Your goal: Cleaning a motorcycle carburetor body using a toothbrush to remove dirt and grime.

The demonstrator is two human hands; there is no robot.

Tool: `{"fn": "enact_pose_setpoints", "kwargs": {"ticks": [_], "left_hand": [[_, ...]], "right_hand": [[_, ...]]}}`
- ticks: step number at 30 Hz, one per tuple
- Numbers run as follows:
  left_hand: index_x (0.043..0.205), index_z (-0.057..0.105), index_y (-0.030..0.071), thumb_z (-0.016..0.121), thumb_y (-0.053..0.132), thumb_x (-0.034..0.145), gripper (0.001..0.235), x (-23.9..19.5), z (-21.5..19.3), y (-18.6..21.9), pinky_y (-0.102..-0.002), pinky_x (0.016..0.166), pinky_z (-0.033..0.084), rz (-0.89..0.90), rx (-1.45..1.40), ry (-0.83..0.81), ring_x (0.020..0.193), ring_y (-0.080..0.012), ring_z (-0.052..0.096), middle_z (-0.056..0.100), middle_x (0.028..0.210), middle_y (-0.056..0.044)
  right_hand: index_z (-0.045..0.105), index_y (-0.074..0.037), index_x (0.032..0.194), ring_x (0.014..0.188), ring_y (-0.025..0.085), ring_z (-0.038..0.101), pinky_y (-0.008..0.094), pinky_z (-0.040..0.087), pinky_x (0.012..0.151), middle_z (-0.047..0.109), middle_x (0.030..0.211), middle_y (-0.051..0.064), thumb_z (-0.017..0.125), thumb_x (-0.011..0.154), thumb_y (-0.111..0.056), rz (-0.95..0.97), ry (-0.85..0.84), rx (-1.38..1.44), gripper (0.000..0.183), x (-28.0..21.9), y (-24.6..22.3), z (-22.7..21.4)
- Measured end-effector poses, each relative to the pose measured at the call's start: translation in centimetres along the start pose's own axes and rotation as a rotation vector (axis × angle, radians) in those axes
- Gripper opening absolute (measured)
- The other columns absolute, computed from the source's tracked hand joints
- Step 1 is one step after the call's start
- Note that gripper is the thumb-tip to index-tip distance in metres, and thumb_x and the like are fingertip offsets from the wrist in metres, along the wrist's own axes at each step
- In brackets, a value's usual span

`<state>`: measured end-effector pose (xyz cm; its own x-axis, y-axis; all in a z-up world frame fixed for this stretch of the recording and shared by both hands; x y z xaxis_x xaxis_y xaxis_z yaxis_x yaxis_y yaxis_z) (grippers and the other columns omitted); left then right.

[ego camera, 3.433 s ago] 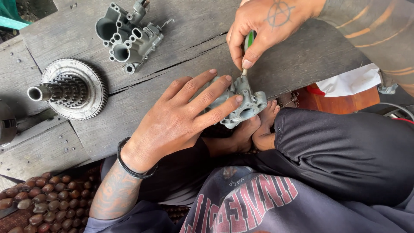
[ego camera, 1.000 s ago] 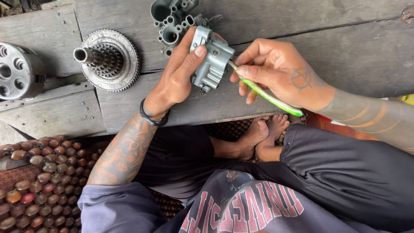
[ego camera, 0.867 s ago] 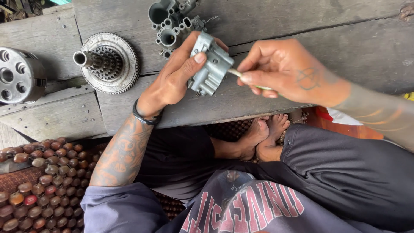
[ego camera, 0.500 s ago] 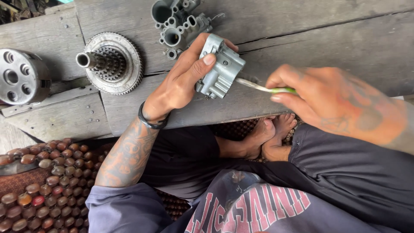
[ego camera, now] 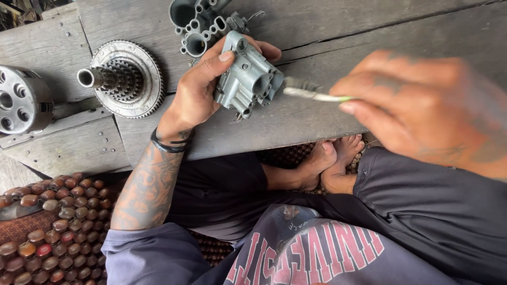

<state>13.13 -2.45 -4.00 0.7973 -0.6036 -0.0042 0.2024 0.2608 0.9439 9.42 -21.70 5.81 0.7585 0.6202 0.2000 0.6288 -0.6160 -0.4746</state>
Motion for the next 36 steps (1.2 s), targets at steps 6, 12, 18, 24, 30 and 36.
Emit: {"fn": "enact_pose_setpoints", "kwargs": {"ticks": [6, 12, 18, 24, 30, 36], "left_hand": [[0.141, 0.047, -0.002, 0.042, 0.038, 0.104, 0.055, -0.1, 0.2, -0.4, -0.025, 0.081, 0.054, -0.107, 0.068, 0.060, 0.105, -0.0159, 0.062, 0.056, 0.140, -0.018], [0.137, 0.049, 0.002, 0.039, 0.035, 0.109, 0.045, -0.4, 0.1, 0.0, -0.030, 0.099, 0.052, -0.017, 0.195, 0.119, 0.114, -0.0186, 0.062, 0.061, 0.135, -0.014], [0.149, 0.038, 0.001, 0.047, 0.031, 0.108, 0.052, -0.8, -0.9, -1.8, -0.031, 0.106, 0.046, -0.081, -0.014, 0.258, 0.119, -0.0161, 0.055, 0.056, 0.134, -0.013], [0.143, 0.047, 0.004, 0.042, 0.041, 0.107, 0.052, -0.6, -1.1, -1.3, -0.030, 0.098, 0.043, -0.097, 0.213, 0.266, 0.108, -0.0147, 0.053, 0.058, 0.121, -0.006], [0.135, 0.053, 0.004, 0.039, 0.035, 0.109, 0.043, -0.3, -0.4, -0.6, -0.027, 0.092, 0.047, -0.057, 0.158, 0.242, 0.103, -0.0130, 0.057, 0.061, 0.122, -0.008], [0.134, 0.054, 0.004, 0.036, 0.037, 0.109, 0.046, -0.6, -0.7, -0.3, -0.030, 0.100, 0.042, -0.084, 0.294, 0.287, 0.110, -0.0156, 0.055, 0.062, 0.123, -0.008]], "right_hand": [[0.062, -0.010, 0.117, 0.072, 0.012, 0.063, 0.027, 0.050, 0.054, 0.064, 0.105, 0.001, 0.067, 0.085, -0.004, -0.372, -0.032, -0.427, 0.033, 1.7, -4.0, 2.6], [0.067, -0.011, 0.117, 0.067, 0.006, 0.049, 0.021, 0.039, 0.055, 0.051, 0.098, -0.001, 0.071, 0.097, -0.009, -0.437, 0.136, -0.674, 0.020, 1.9, -4.9, 3.8], [0.075, -0.016, 0.126, 0.069, 0.010, 0.058, 0.025, 0.050, 0.059, 0.065, 0.117, -0.004, 0.074, 0.100, -0.003, -0.206, 0.085, -0.630, 0.028, -0.8, 0.9, 2.1], [0.075, 0.026, 0.136, 0.088, 0.033, 0.056, 0.042, 0.047, 0.082, 0.070, 0.121, 0.031, 0.072, 0.115, 0.032, -0.105, 0.158, -0.122, 0.022, -2.7, 6.4, -0.6], [0.082, -0.018, 0.122, 0.077, 0.011, 0.068, 0.026, 0.048, 0.058, 0.077, 0.121, -0.006, 0.078, 0.096, -0.008, -0.319, 0.080, -0.566, 0.029, 0.3, -1.4, 0.5], [0.064, -0.014, 0.114, 0.073, 0.010, 0.054, 0.023, 0.046, 0.059, 0.056, 0.103, -0.002, 0.067, 0.095, -0.016, -0.472, 0.094, -0.686, 0.020, 2.8, -4.2, 2.5]]}}
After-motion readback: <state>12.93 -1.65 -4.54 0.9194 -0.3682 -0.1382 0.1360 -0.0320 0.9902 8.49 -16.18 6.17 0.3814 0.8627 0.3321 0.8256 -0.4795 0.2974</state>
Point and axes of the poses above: each hand's wrist, its own x-axis towards the middle knuckle, its own z-axis out of the palm, y = z × x, the point moved 10 cm from there along x, towards the middle knuckle
